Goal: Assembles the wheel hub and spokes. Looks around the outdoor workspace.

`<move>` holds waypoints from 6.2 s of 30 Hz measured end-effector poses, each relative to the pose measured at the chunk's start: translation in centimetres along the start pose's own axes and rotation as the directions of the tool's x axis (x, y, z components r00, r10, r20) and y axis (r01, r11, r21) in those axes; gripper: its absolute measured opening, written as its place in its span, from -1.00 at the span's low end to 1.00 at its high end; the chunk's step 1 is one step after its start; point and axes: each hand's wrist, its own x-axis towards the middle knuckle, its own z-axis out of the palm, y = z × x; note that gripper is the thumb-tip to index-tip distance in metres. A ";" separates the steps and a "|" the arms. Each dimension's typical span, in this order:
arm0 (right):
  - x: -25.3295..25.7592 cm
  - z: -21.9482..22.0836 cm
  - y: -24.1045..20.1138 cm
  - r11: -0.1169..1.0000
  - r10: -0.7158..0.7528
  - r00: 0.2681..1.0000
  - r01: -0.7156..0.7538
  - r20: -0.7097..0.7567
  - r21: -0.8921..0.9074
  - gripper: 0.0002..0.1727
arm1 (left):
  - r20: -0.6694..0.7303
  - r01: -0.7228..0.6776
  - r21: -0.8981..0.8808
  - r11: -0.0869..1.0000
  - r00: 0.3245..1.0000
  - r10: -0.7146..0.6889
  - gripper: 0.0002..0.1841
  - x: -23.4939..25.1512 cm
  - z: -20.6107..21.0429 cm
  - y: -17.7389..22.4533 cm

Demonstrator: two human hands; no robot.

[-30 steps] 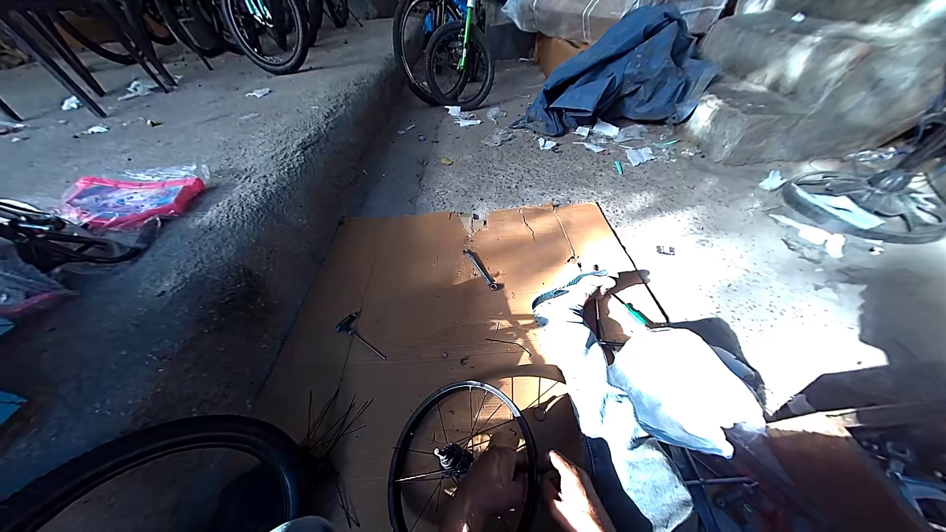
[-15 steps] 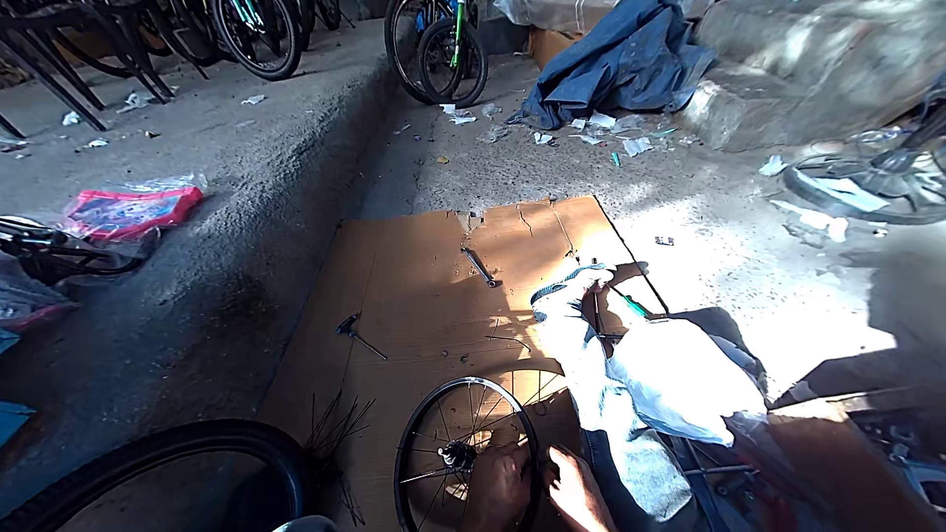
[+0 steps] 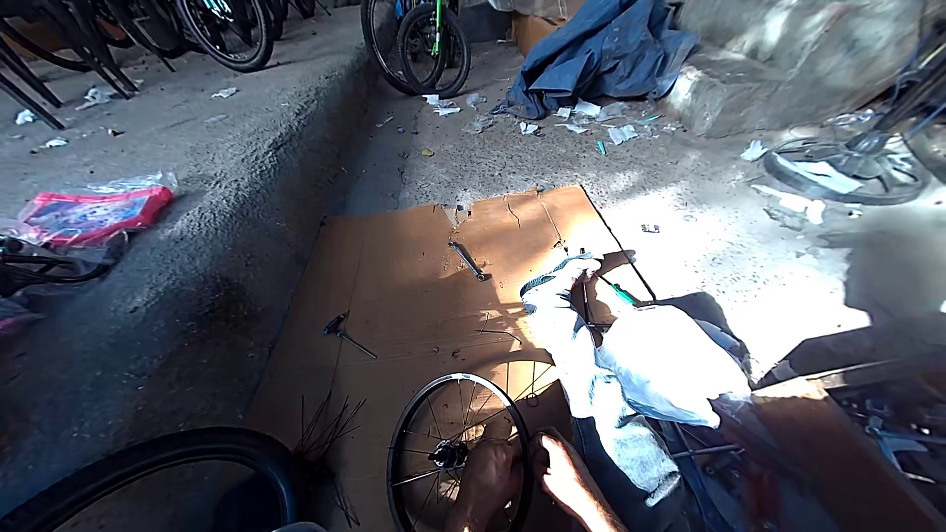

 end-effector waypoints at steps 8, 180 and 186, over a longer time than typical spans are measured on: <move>-0.5 0.0 0.1 0.996 -0.087 0.996 0.086 -0.026 -0.021 -0.81 | -0.014 0.105 -0.159 0.982 0.994 -0.109 -0.68 0.6 0.5 -0.3; 1.6 2.9 0.3 0.857 0.242 0.933 -0.076 -0.267 0.510 -0.87 | -0.015 -0.001 -0.368 0.930 1.000 -0.005 -0.68 2.9 -0.3 -2.3; 1.8 2.9 0.9 0.906 0.153 0.936 -0.006 -0.316 0.423 -0.89 | -0.019 0.025 -0.404 0.914 0.999 -0.036 -0.68 2.7 -0.6 -2.2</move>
